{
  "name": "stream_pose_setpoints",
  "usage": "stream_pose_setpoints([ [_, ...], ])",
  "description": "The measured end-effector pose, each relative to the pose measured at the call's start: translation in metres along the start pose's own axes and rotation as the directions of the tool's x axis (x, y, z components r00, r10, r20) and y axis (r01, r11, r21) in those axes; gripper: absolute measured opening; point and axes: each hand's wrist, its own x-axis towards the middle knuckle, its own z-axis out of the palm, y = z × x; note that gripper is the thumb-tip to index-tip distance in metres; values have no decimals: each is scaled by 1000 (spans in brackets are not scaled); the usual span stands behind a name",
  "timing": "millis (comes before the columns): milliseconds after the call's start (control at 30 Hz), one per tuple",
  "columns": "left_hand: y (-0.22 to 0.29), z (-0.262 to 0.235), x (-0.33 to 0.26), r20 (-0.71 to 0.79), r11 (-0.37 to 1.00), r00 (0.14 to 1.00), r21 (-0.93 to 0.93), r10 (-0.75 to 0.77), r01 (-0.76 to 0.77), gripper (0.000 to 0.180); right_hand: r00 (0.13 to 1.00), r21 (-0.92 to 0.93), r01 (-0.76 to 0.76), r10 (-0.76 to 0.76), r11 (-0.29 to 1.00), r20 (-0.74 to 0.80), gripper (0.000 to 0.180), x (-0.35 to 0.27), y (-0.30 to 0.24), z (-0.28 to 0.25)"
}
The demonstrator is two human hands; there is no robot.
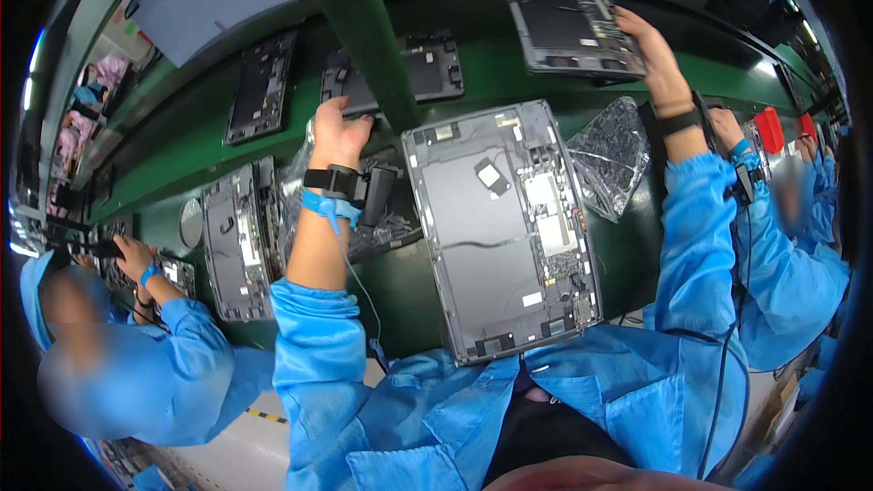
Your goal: Assembling internal components into tablet computer housings on a factory production line.
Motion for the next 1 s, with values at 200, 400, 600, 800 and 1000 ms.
stream_pose_setpoints([
  [200, 7, 15, 18, -129, 967, 975, -155, 183, -202, 31, 988, -108, -104, 91, 989, -124, 56, 65, 77, 33],
  [400, 13, -6, 65, -8, 952, 998, -300, 62, -61, 19, 989, -132, -133, 139, 982, 41, 50, 89, 114, 53],
  [600, 13, 7, 68, 547, 258, 668, 643, 505, -721, 35, 997, -349, -50, 27, 936, -70, 53, 76, 116, 64],
  [800, 27, 13, 73, 470, 589, 755, 476, 457, -653, 39, 965, -630, 76, -216, 773, -149, 58, 21, 106, 62],
  [1000, 37, -16, 119, 725, -499, 623, 672, 293, -547, 40, 970, -429, 240, -231, 871, 74, 36, -64, 49, 49],
])
